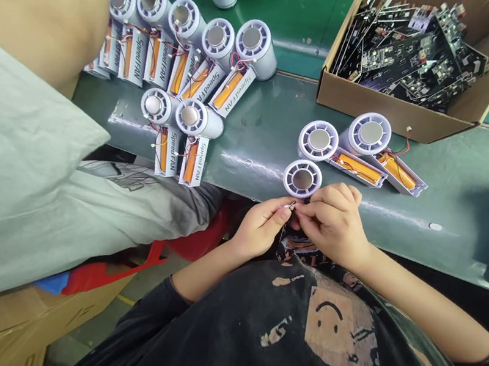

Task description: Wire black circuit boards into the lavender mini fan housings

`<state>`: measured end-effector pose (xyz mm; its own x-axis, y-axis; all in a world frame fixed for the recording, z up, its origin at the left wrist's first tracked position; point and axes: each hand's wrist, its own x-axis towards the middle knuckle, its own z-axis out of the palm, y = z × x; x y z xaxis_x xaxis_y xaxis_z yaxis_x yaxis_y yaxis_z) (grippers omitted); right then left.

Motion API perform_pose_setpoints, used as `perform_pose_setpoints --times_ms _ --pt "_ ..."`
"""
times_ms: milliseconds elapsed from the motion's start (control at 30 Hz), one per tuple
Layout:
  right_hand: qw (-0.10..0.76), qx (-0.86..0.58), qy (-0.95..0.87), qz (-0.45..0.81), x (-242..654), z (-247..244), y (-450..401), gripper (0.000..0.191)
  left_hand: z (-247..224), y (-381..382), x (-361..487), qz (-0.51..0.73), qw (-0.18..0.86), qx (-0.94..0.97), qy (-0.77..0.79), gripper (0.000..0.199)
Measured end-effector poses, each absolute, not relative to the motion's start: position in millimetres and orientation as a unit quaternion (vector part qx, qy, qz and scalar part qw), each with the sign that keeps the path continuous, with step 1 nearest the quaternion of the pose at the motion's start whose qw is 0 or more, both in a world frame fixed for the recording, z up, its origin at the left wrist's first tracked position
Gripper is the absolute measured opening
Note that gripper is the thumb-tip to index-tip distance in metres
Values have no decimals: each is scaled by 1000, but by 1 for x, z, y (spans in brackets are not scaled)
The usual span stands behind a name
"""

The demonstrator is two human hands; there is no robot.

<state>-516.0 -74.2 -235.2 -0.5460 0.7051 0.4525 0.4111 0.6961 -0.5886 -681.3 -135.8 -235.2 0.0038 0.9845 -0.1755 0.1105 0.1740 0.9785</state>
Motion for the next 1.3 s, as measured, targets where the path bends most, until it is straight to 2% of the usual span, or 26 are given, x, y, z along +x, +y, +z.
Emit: perform_pose_setpoints --times_ms 100,167,267,333,433,567,667,733,900,967,1100,1300 --pt "334 -332 -852 228 -514 -234 -74 13 -232 -135 -682 412 527 495 554 45" --pt "333 -335 -847 245 -510 -233 -72 4 -227 -135 -684 394 486 535 567 36" --pt "369 -322 -827 275 -501 -232 -66 27 -220 -135 -685 366 347 623 597 25" --pt "400 -316 -814 278 -495 -231 -61 35 -216 -135 -685 353 285 657 602 26" --pt "411 -324 -811 261 -489 -231 -57 35 -215 -136 -685 341 251 671 609 27" --pt "378 -320 -823 279 -483 -233 -58 35 -214 -136 -684 329 234 681 611 24" --pt "336 -302 -840 301 -480 -235 -57 34 -215 -136 -685 339 244 672 611 23" --pt "326 -272 -851 309 -479 -237 -55 28 -218 -137 -686 360 286 640 616 23" --pt "357 -227 -843 332 -484 -239 -51 21 -231 -139 -684 426 549 425 580 26" --pt "355 -236 -833 352 -485 -239 -51 18 -234 -139 -683 439 602 356 563 30" --pt "354 -302 -797 386 -483 -239 -52 14 -235 -140 -682 454 605 345 556 31" --pt "363 -409 -723 421 -482 -240 -53 14 -237 -141 -688 402 524 487 571 21"
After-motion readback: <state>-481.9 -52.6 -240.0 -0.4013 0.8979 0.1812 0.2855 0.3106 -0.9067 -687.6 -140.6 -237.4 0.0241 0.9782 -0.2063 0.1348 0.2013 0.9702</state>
